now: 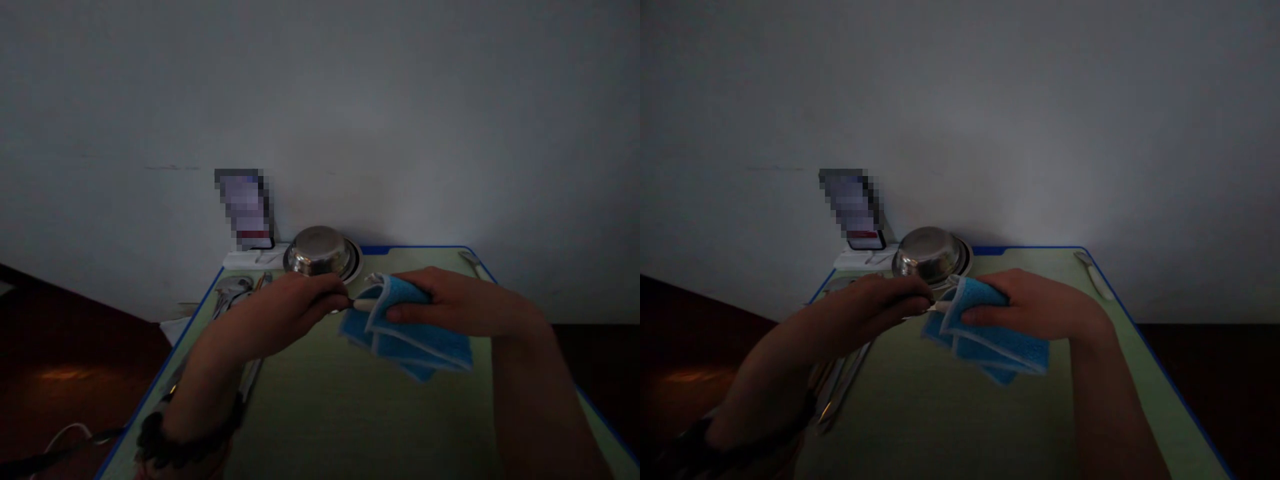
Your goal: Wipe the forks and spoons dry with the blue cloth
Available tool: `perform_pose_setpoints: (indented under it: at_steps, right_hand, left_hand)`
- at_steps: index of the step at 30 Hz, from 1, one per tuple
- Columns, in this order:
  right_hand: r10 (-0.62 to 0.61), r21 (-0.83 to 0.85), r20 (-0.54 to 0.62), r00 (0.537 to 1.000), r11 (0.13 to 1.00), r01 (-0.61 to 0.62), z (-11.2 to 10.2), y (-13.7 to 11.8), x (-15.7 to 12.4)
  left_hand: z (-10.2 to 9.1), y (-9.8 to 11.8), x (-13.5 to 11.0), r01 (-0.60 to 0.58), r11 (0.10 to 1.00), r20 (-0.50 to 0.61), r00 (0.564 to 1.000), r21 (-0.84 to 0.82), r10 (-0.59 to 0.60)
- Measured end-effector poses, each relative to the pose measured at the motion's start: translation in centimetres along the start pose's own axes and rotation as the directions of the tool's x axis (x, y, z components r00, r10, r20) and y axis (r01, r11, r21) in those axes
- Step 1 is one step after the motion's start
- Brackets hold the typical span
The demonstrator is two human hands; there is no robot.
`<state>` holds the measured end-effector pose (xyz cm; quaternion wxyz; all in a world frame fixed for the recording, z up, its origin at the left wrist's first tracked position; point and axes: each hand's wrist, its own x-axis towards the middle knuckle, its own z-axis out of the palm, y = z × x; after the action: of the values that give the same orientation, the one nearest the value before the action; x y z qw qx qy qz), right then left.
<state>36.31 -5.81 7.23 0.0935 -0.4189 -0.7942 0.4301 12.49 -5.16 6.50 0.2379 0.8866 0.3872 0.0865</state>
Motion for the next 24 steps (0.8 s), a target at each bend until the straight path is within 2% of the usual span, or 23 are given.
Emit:
perform_pose_setpoints:
  at_steps: [5,7,8,10,12,14,17,21,24]
  right_hand:
    - [0.042,0.057,-0.032,0.999,0.998,-0.04,-0.6,0.2,-0.9]
    - [0.035,0.056,-0.051,0.998,0.998,-0.033,-0.5,0.1,-0.7]
    - [0.033,0.055,-0.06,0.998,0.998,-0.029,-0.3,0.0,-0.5]
    - [0.022,0.063,-0.063,0.998,0.998,-0.018,0.0,-0.3,-0.2]
    - [0.013,0.069,-0.05,0.999,0.998,-0.009,0.2,-0.5,0.0]
    - [0.01,0.069,-0.048,0.999,0.998,-0.006,0.2,-0.6,0.0]
    - [-0.005,0.063,-0.051,0.999,0.998,0.008,-0.1,-0.5,-0.4]
    - [-0.038,0.017,-0.035,0.999,0.999,0.038,-0.4,-0.3,-0.7]
    - [-0.016,-0.026,-0.046,0.999,1.0,0.015,-0.4,-0.3,-0.6]
  left_hand:
    - [-0.5,0.0,-0.1,-0.018,0.999,-0.047,0.999,-0.028,0.017]
    - [-0.9,-0.1,-0.1,-0.008,0.998,-0.157,0.988,-0.069,-0.003]
    - [-1.0,-0.1,-0.2,0.005,0.995,-0.242,0.97,-0.097,-0.028]
    - [-1.3,-0.3,-0.3,0.02,0.985,-0.425,0.9,-0.172,-0.092]
    - [-1.5,-0.5,-0.5,-0.001,0.964,-0.524,0.84,-0.267,-0.144]
    - [-1.6,-0.9,-0.8,-0.044,0.93,-0.517,0.841,-0.365,-0.163]
    - [-1.6,-1.5,-1.2,-0.076,0.906,-0.439,0.889,-0.417,-0.127]
    - [-1.7,-1.9,-1.5,-0.071,0.938,-0.339,0.939,-0.34,-0.052]
    - [-1.8,-1.8,-1.4,-0.078,0.965,-0.321,0.947,-0.251,-0.007]
